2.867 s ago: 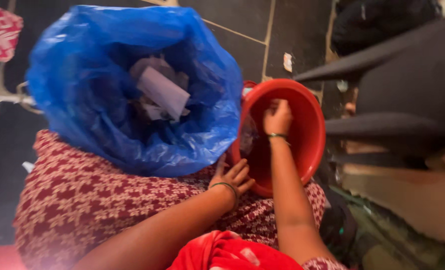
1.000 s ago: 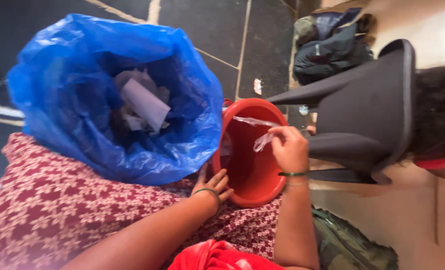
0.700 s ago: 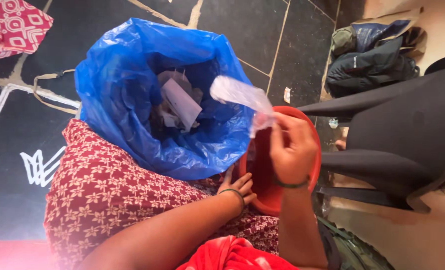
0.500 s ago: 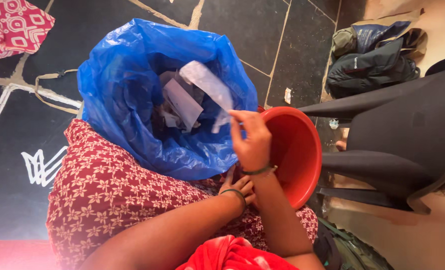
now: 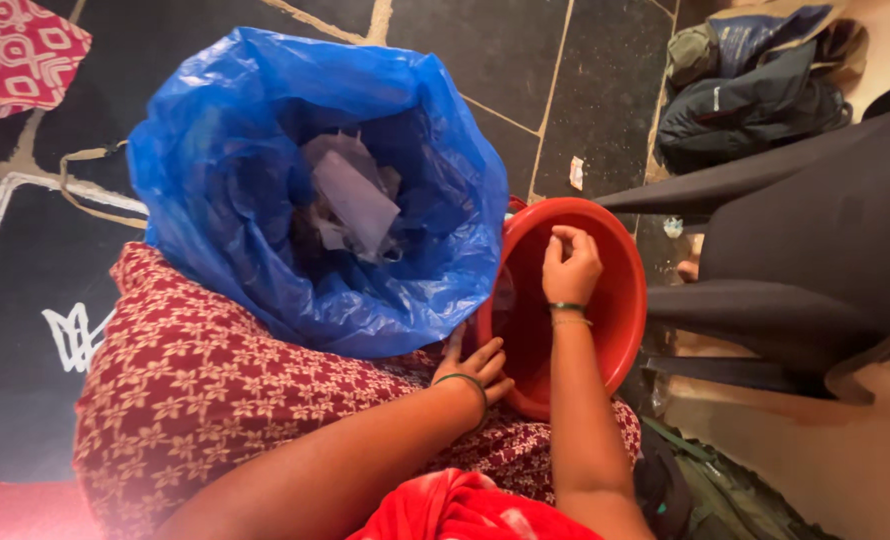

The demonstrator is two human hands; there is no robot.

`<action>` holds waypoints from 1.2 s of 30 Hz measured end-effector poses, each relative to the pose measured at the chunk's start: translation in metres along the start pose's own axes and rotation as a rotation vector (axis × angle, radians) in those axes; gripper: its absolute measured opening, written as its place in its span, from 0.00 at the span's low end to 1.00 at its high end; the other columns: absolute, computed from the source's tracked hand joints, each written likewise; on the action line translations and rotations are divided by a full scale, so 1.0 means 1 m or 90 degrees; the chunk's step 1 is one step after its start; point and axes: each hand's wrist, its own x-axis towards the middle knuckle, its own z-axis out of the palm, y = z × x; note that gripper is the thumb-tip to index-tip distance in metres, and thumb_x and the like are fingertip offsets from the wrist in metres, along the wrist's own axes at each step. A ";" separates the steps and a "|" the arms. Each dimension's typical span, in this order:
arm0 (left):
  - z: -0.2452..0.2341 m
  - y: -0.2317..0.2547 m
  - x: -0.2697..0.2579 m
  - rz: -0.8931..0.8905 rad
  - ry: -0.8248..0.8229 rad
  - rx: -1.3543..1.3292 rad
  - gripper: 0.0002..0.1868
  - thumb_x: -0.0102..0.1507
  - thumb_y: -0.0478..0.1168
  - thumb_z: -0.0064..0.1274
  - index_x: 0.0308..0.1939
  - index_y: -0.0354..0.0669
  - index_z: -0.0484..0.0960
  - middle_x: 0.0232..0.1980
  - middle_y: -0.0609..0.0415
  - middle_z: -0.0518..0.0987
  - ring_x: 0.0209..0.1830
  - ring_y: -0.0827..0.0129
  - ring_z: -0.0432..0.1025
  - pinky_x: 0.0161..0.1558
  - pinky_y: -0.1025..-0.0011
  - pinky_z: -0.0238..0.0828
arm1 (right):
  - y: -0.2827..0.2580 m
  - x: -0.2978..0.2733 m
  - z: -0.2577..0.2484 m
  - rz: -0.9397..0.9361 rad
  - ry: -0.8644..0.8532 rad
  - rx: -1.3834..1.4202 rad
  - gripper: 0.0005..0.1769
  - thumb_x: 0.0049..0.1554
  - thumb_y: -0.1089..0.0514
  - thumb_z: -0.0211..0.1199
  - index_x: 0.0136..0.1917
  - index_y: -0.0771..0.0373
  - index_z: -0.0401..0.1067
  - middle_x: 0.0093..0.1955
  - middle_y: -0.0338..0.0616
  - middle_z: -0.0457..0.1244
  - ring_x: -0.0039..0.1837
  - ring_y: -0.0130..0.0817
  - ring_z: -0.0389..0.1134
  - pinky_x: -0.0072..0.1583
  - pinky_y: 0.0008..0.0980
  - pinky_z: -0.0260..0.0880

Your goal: The person sits on the floor and transfers small pieces of paper and plastic waste from a red bucket into a blue plastic bag. They handle the items one by one, occasionally adjusting the bag's position.

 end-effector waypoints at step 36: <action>-0.068 0.008 -0.020 -0.018 -0.235 -0.006 0.39 0.67 0.49 0.42 0.81 0.60 0.47 0.86 0.48 0.36 0.85 0.54 0.22 0.67 0.18 0.18 | 0.154 -0.073 0.102 0.428 -0.577 -0.185 0.23 0.60 0.44 0.56 0.59 0.61 0.78 0.60 0.58 0.70 0.62 0.50 0.71 0.60 0.45 0.71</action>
